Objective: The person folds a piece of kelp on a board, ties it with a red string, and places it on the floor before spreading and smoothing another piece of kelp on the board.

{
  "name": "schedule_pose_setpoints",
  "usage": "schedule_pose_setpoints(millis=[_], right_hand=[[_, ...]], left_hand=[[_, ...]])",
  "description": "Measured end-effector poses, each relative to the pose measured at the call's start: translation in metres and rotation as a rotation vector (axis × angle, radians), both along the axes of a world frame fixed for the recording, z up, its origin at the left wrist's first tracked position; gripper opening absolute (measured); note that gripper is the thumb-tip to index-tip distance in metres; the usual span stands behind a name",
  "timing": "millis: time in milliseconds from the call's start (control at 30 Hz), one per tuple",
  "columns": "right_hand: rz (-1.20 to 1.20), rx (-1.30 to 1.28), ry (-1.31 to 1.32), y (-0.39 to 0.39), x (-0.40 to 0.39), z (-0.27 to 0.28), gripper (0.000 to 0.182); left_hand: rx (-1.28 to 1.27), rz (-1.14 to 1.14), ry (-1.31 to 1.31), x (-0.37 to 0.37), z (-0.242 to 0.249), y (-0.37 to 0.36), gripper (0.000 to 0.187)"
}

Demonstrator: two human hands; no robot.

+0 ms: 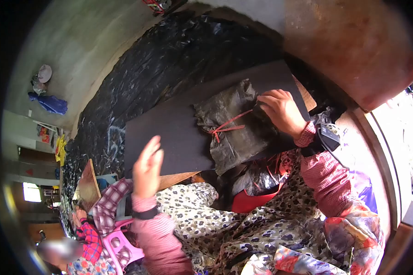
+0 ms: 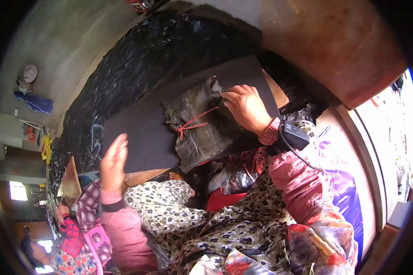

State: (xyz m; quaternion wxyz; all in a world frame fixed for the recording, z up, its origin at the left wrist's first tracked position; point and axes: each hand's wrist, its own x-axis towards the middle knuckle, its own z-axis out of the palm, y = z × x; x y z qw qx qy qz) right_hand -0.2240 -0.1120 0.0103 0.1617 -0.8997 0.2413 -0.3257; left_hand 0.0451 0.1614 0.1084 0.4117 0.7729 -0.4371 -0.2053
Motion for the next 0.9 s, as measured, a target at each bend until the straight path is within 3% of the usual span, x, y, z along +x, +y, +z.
schedule_pose_setpoints(millis=[100,133,233,333,367,433,467,533,600,767,900], right_hand=[[0.044,0.041,-0.003,-0.003,-0.006,0.001,0.019],[0.062,0.07,0.015,-0.003,-0.006,0.002,0.018],[0.06,0.069,-0.014,0.009,-0.002,0.006,0.018],[0.181,-0.05,-0.07,0.029,0.011,-0.003,0.022],[0.234,-0.066,-0.075,0.035,0.015,-0.008,0.023],[0.284,-0.125,-0.055,0.045,0.022,-0.011,0.021],[0.297,-0.121,-0.042,0.05,0.025,-0.012,0.021],[0.309,-0.125,-0.017,0.052,0.026,-0.012,0.021],[0.278,-0.112,0.02,0.055,0.028,-0.013,0.021],[0.269,-0.062,0.06,0.055,0.029,-0.012,0.021],[0.272,-0.061,0.064,0.055,0.028,-0.012,0.021]], left_hand=[[0.042,0.09,-0.021,0.027,0.044,0.071,0.035],[0.104,0.239,0.032,0.027,0.053,0.093,0.036],[0.307,0.227,-0.242,0.015,0.06,0.146,0.033],[0.349,0.156,-0.245,-0.044,0.042,0.101,0.026],[0.275,0.208,-0.056,-0.058,0.021,0.081,0.023],[0.11,0.124,0.065,-0.073,-0.024,0.032,0.019],[-0.028,0.021,-0.066,-0.073,-0.045,0.004,0.017],[-0.114,0.074,-0.264,-0.077,-0.074,-0.045,0.014],[-0.022,0.131,-0.326,-0.078,-0.094,-0.074,0.015],[-0.03,0.156,-0.312,-0.075,-0.125,-0.087,0.011],[0.013,0.222,-0.115,-0.069,-0.138,-0.08,0.009]])
